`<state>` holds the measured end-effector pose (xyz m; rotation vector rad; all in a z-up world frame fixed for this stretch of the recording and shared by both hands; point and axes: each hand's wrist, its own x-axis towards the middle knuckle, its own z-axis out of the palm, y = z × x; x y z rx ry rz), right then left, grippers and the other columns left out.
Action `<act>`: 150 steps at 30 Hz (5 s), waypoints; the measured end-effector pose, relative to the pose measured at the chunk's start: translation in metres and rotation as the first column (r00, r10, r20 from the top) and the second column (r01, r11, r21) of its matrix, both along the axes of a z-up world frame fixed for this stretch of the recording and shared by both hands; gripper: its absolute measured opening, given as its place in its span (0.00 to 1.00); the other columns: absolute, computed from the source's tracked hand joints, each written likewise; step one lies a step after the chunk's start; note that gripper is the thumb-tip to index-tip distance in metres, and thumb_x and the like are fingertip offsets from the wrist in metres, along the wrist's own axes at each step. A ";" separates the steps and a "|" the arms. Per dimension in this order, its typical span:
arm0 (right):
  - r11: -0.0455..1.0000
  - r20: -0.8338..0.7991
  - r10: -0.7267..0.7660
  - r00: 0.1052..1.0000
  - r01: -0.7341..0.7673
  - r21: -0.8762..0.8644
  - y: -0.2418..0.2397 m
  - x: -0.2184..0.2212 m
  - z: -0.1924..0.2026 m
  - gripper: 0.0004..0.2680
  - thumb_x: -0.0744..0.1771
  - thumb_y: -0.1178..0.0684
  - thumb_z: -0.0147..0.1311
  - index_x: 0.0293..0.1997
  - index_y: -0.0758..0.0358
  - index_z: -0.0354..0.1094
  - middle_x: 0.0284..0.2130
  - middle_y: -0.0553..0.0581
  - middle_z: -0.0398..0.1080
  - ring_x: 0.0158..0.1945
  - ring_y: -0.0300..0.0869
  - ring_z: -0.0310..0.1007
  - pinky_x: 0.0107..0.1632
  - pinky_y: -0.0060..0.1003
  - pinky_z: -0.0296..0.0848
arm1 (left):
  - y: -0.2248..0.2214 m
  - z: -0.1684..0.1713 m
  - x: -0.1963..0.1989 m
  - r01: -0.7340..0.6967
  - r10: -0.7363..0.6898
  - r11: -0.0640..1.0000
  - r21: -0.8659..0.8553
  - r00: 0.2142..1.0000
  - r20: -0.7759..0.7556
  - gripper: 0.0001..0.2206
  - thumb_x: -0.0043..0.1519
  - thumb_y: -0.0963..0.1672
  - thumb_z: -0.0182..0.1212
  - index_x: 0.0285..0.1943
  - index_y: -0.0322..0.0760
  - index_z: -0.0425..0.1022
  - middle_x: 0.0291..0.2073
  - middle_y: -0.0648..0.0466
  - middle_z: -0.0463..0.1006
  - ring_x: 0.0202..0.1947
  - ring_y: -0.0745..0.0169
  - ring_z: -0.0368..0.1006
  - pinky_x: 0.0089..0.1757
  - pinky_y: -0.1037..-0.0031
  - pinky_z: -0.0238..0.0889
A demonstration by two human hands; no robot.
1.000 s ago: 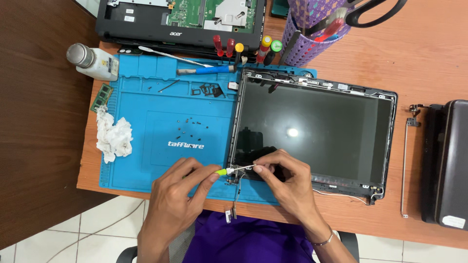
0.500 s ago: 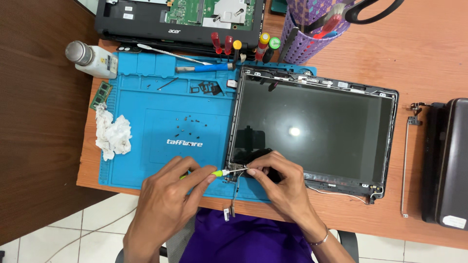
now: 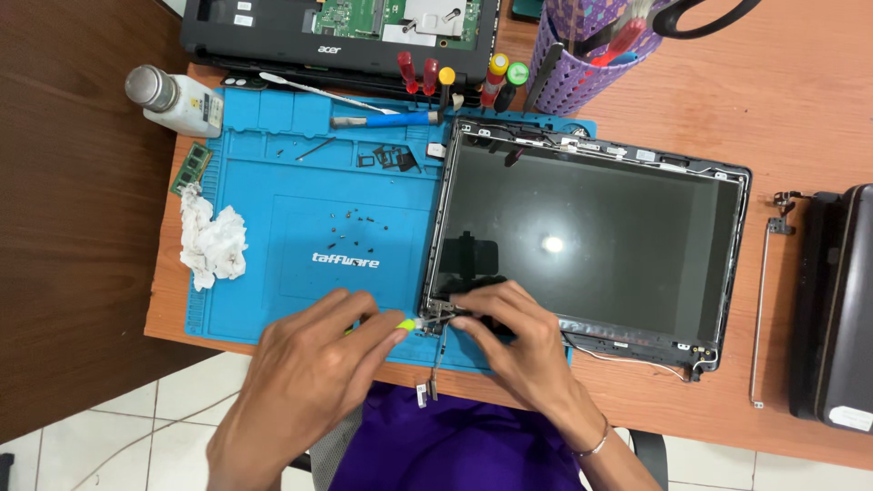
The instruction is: The person uses a small screwdriver to manipulate the hinge and frame components of a laptop screen on a blue mat.
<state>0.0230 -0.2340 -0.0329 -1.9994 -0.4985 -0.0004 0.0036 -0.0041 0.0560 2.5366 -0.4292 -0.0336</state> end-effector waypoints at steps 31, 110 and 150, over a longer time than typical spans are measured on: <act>0.891 0.251 0.191 0.949 -0.060 -0.450 -0.004 -0.014 -0.013 0.15 0.61 0.57 0.63 0.53 0.62 0.74 0.42 0.54 0.68 0.47 0.47 0.64 0.43 0.44 0.62 | -0.028 0.004 0.026 0.259 -0.243 0.933 0.249 0.965 -0.096 0.14 0.39 0.34 0.62 0.36 0.26 0.75 0.40 0.47 0.73 0.39 0.49 0.75 0.29 0.64 0.71; 0.931 0.213 0.212 0.954 -0.131 -0.340 0.001 -0.006 -0.003 0.11 0.61 0.61 0.60 0.47 0.65 0.72 0.48 0.53 0.74 0.44 0.46 0.67 0.45 0.42 0.65 | 0.031 0.002 0.013 -0.094 0.116 0.947 0.306 0.992 -0.056 0.08 0.59 0.45 0.63 0.38 0.35 0.78 0.32 0.52 0.77 0.33 0.54 0.76 0.28 0.63 0.69; 0.850 0.245 0.286 0.926 -0.127 -0.512 0.078 0.067 -0.005 0.12 0.65 0.59 0.60 0.53 0.63 0.75 0.40 0.53 0.71 0.43 0.47 0.65 0.45 0.43 0.63 | 0.079 -0.052 -0.013 -0.362 0.372 0.928 0.092 0.918 -0.134 0.08 0.61 0.46 0.63 0.39 0.36 0.79 0.28 0.54 0.76 0.29 0.57 0.77 0.29 0.63 0.68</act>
